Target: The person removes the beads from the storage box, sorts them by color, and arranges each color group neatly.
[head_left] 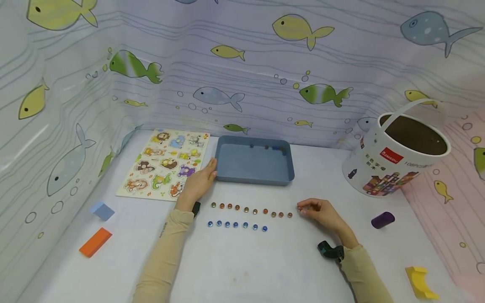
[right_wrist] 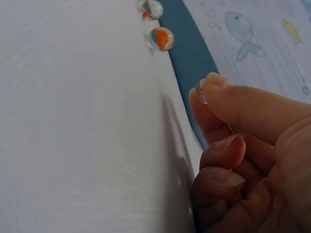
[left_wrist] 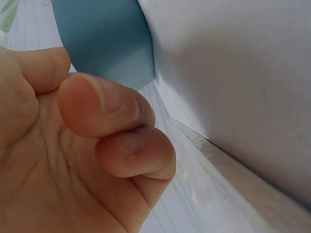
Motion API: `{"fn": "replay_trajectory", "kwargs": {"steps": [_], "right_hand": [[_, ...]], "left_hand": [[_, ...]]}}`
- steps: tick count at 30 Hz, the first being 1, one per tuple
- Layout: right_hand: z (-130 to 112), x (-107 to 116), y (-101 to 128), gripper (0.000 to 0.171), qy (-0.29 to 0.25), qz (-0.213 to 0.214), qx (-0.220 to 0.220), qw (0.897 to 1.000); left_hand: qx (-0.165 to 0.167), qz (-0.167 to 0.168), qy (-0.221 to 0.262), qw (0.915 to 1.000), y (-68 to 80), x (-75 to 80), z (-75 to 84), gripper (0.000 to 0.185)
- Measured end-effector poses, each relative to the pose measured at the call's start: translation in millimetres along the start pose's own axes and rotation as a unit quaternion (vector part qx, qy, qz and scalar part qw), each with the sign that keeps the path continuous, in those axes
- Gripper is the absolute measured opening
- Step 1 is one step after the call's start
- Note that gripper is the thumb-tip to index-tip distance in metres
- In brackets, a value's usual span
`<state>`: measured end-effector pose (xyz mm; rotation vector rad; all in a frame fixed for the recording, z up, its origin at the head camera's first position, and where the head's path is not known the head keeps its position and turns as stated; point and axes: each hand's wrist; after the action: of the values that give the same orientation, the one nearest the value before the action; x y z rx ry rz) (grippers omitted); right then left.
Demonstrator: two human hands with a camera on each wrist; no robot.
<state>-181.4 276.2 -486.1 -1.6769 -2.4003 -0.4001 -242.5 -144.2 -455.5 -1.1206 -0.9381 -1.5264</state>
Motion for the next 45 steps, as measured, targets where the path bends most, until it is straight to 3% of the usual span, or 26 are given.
{"fn": "replay_trajectory", "kwargs": {"steps": [13,17,22,32,38,45], "right_hand": [[-9,-15,-2,0.021,0.045,-0.022,0.011,0.999],[-12,-6,-4,0.025,0.018,-0.025,0.006,1.000],[-25,7,-17,0.028,-0.005,0.002,0.026,1.000],[-72,16,-80,0.043,-0.065,0.039,0.060,0.995],[-86,12,-130,0.049,-0.126,0.058,0.036,0.990],[-93,-6,-175,0.045,-0.174,0.076,0.004,0.982]], "left_hand": [[-0.004,0.002,-0.007,1.0000,2.3,3.5,-2.1,0.053],[-0.001,-0.002,-0.003,1.0000,1.5,2.4,-1.1,0.053],[0.000,0.001,-0.002,1.0000,1.9,2.6,-0.5,0.053],[0.000,0.004,0.002,1.0000,1.1,1.2,2.1,0.053],[0.005,-0.001,0.005,1.0000,1.3,-0.9,3.9,0.053],[0.006,0.007,-0.001,1.0000,1.4,-0.6,3.0,0.053]]}}
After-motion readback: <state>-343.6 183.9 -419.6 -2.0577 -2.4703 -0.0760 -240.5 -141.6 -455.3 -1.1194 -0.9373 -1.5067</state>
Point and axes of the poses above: each hand's wrist, its own y-axis away from the middle knuckle, its own x-axis out of the back of the hand, z = x × y, and after that the axes turned 12 degrees about -y, right-handed
